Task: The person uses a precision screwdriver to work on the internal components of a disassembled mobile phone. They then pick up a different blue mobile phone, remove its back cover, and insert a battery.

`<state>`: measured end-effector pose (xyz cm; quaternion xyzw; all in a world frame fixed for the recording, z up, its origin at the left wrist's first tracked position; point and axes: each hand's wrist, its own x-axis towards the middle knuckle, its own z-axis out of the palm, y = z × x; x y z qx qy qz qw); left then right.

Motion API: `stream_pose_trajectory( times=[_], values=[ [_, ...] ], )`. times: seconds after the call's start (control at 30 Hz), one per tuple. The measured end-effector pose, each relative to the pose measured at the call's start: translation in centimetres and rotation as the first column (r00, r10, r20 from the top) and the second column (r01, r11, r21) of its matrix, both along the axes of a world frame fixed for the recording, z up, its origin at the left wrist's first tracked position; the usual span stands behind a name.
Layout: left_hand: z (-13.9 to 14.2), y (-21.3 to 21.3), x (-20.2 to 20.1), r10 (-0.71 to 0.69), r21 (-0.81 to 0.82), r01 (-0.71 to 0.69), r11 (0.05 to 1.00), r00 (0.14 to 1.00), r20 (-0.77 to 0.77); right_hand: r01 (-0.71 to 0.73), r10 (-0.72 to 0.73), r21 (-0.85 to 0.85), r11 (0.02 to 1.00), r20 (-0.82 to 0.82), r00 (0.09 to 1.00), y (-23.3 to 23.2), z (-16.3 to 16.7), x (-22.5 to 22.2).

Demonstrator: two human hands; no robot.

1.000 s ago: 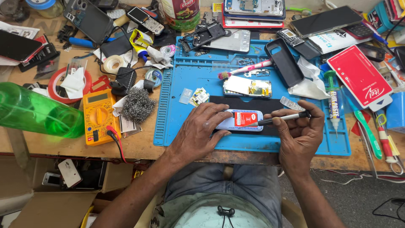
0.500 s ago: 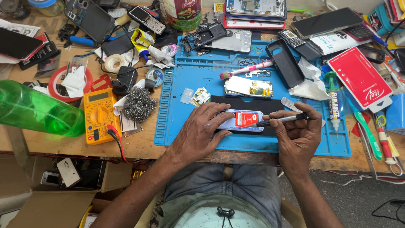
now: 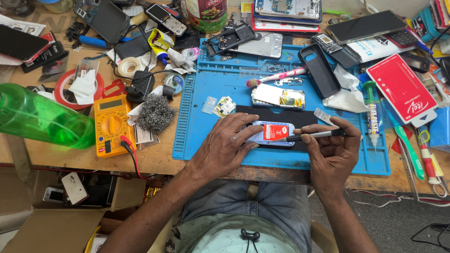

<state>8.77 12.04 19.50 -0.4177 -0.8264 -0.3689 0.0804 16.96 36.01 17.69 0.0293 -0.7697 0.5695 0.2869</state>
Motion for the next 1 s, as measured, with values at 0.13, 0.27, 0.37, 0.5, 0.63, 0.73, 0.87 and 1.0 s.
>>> stream_pose_trajectory(
  times=[0.13, 0.27, 0.37, 0.5, 0.63, 0.73, 0.87, 1.0],
  values=[
    [0.00, -0.08, 0.05, -0.003, 0.002, 0.003, 1.000, 1.000, 0.007, 0.006, -0.006, 0.004, 1.000, 0.007, 1.000, -0.04, -0.05, 0.05],
    [0.01, -0.09, 0.03, -0.004, 0.000, 0.004, 1.000, 1.000, 0.014, 0.007, -0.007, -0.012, 1.000, 0.006, 1.000, -0.11, 0.06, 0.14],
    [0.01, -0.07, -0.02, -0.005, 0.007, 0.005, 1.000, 1.000, 0.004, 0.014, -0.013, -0.015, 1.000, 0.013, 1.000, -0.20, 0.20, 0.14],
    [-0.06, -0.10, 0.05, -0.004, 0.001, 0.004, 1.000, 1.000, 0.007, -0.011, 0.013, -0.117, 0.993, 0.020, 1.000, -0.33, 0.33, 0.10],
    [-0.05, -0.13, 0.10, -0.008, 0.000, 0.008, 1.000, 1.000, 0.010, -0.028, 0.035, -0.203, 0.979, 0.028, 0.999, -0.38, 0.43, -0.02],
    [0.00, -0.15, 0.09, -0.010, 0.003, 0.010, 1.000, 1.000, 0.008, -0.030, 0.042, -0.224, 0.974, 0.051, 0.998, -0.32, 0.46, -0.16],
    [0.10, -0.15, 0.10, -0.011, -0.007, 0.011, 1.000, 1.000, 0.022, -0.033, 0.050, -0.241, 0.970, 0.065, 0.997, -0.25, 0.49, -0.30],
    [0.11, -0.08, 0.06, -0.010, -0.013, 0.011, 1.000, 1.000, 0.004, -0.023, 0.043, -0.241, 0.970, 0.079, 0.996, -0.30, 0.49, -0.32]
  ],
)
